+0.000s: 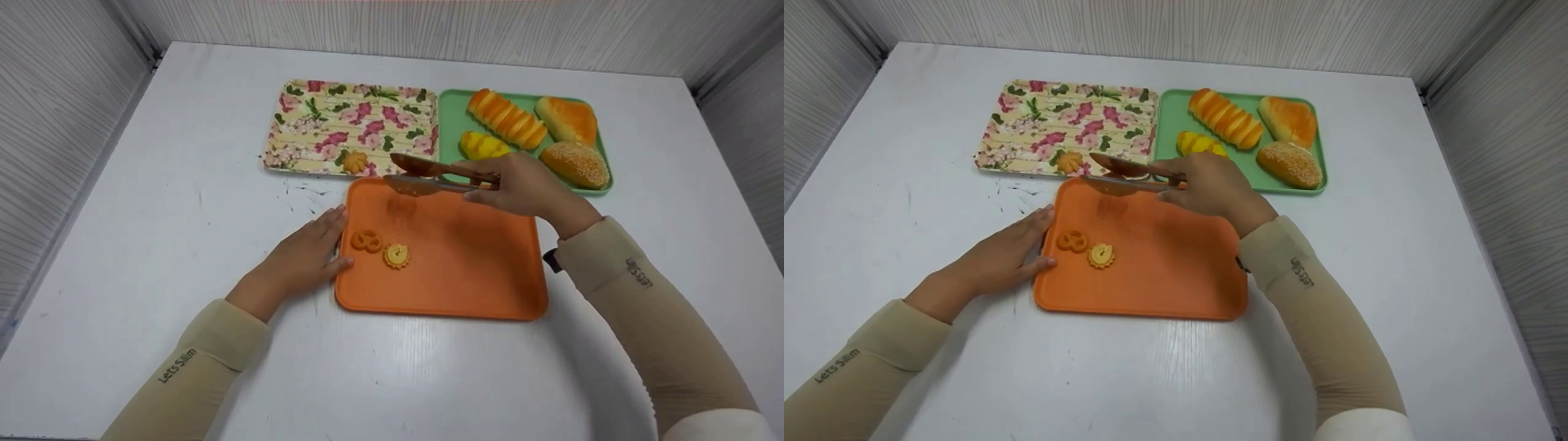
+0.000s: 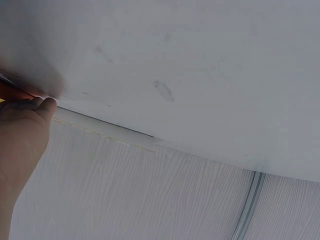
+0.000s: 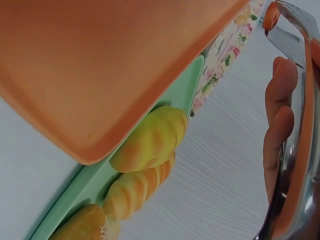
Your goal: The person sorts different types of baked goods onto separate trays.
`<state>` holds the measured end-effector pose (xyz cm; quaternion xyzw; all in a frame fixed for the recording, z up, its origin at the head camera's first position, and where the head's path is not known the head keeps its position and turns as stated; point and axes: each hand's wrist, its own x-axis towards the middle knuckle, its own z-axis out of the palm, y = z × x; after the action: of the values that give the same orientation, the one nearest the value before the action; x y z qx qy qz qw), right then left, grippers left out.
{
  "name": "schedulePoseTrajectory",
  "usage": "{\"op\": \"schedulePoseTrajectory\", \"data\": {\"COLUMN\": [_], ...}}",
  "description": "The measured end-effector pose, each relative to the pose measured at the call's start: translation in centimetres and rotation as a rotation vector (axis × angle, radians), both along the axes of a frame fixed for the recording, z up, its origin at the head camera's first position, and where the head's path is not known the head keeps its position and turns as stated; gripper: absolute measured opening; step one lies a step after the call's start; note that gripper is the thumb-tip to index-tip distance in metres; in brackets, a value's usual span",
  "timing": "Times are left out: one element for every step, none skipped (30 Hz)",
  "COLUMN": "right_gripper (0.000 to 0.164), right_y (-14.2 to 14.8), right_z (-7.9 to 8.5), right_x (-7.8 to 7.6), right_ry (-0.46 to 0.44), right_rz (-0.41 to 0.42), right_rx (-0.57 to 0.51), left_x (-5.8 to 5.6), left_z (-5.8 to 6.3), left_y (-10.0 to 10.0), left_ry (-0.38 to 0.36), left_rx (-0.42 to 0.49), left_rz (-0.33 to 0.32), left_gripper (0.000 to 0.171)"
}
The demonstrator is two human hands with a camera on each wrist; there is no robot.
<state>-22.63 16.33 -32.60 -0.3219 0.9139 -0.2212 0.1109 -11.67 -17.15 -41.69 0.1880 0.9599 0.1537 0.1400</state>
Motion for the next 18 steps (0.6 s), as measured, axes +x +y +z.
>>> {"op": "schedulePoseTrajectory", "data": {"right_gripper": [0.049, 0.049, 0.049, 0.049, 0.048, 0.047, 0.047, 0.047, 0.048, 0.048, 0.049, 0.049, 0.050, 0.051, 0.051, 0.051, 0.051, 0.051], "right_y": [-0.3, -0.5, -0.8, -1.1, -1.4, -1.7, -2.0, -2.3, -2.6, -2.9, -3.1, -3.4, -3.6, -3.9, -4.1, -4.3, -4.4, -4.6], "right_z": [0.0, -0.1, -0.2, -0.3, -0.4, -0.6, -0.7, -0.9, -1.0, -1.1, -1.2, -1.4, -1.5, -1.6, -1.7, -1.9, -2.0, -2.2], "right_x": [-0.3, -0.6, -0.9, -1.1, -1.4, -1.6, -1.8, -2.0, -2.2, -2.3, -2.5, -2.6, -2.7, -2.9, -3.0, -3.1, -3.2, -3.2], "right_ry": [-0.004, -0.006, -0.006, -0.006, -0.006, -0.004, -0.006, -0.008, -0.012, -0.014, -0.019, -0.024, -0.030, -0.033, -0.035, -0.040, -0.046, -0.050], "right_rz": [-0.004, -0.007, -0.008, -0.009, -0.011, -0.012, -0.022, -0.033, -0.042, -0.051, -0.059, -0.066, -0.073, -0.079, -0.083, -0.089, -0.098, -0.108], "right_rx": [-0.009, -0.014, -0.022, -0.024, -0.027, -0.026, -0.020, -0.013, -0.010, -0.005, -0.001, 0.004, 0.006, 0.009, 0.017, 0.023, 0.030, 0.040], "left_x": [0.0, 0.0, -0.1, -0.1, -0.1, -0.1, -0.1, -0.1, -0.1, -0.1, 0.0, 0.0, 0.0, 0.0, 0.0, 0.0, 0.0, 0.0], "left_z": [-0.1, -0.1, -0.2, -0.2, -0.2, -0.3, -0.3, -0.3, -0.3, -0.2, -0.2, -0.2, -0.2, -0.1, -0.1, -0.1, 0.0, 0.0], "left_y": [0.0, 0.0, 0.0, -0.1, 0.0, -0.1, -0.1, -0.1, 0.0, 0.0, 0.0, 0.0, 0.0, 0.0, 0.0, 0.0, 0.0, 0.1], "left_ry": [0.000, -0.001, -0.001, -0.002, -0.001, 0.002, 0.006, 0.008, 0.010, 0.011, 0.015, 0.017, 0.018, 0.015, 0.013, 0.012, 0.010, 0.007], "left_rx": [0.001, -0.001, 0.000, 0.001, 0.000, 0.000, 0.002, 0.006, 0.007, 0.006, 0.006, 0.005, 0.001, -0.004, -0.010, -0.012, -0.013, -0.015], "left_rz": [0.001, 0.004, 0.005, 0.006, 0.006, 0.005, 0.002, 0.000, -0.002, -0.003, -0.006, -0.008, -0.008, -0.007, -0.006, -0.005, -0.005, -0.004], "left_gripper": [0.080, 0.080, 0.080, 0.080, 0.080, 0.080, 0.080, 0.080, 0.080, 0.080, 0.080, 0.080, 0.080, 0.080, 0.080, 0.080, 0.081, 0.081]}}
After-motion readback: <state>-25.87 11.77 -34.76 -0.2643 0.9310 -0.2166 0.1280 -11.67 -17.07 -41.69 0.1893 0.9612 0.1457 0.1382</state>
